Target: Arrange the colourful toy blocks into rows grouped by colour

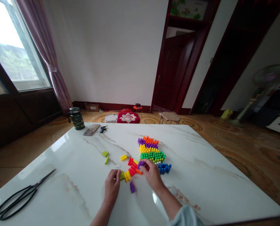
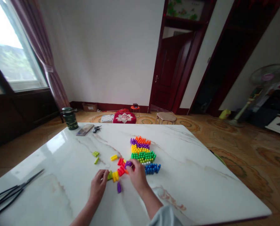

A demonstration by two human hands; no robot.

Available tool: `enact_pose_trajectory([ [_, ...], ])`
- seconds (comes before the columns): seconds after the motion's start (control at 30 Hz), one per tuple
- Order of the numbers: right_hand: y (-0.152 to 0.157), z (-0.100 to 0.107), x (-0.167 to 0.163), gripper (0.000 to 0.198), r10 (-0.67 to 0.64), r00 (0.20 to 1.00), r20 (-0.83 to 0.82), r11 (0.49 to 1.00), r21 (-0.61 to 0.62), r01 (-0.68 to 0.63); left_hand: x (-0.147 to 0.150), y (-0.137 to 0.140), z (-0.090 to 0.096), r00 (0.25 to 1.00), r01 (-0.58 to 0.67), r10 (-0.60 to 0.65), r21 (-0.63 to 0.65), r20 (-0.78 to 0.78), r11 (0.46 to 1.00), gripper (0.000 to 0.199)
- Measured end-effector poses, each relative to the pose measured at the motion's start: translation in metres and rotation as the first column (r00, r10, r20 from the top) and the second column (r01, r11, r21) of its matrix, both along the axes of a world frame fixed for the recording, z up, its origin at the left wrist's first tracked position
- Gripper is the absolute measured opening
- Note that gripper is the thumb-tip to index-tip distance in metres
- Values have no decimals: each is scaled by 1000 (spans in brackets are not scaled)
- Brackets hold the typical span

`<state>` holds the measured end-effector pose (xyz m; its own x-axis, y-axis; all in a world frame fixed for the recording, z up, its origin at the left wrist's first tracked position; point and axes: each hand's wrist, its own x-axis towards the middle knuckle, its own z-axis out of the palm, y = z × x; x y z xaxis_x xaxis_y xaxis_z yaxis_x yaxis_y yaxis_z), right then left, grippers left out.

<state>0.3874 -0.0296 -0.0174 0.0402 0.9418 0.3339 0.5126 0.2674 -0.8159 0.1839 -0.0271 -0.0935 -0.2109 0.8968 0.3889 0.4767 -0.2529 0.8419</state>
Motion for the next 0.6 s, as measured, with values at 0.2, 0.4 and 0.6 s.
enact_pose_trajectory([
  [0.2,75,6,121,20,-394,904,166,918,111,379,-1,1,-1,1000,9,-10,-29,-29,1000,45],
  [0.4,120,-12,160,18,-365,846,389,909,-47,414,0,0,0,999,5,-6,-39,-37,999,46],
  [0.6,146,-27,151,14,-372,799,473,877,-101,469,-1,1,-1,1000,12,-14,-42,-28,999,46],
])
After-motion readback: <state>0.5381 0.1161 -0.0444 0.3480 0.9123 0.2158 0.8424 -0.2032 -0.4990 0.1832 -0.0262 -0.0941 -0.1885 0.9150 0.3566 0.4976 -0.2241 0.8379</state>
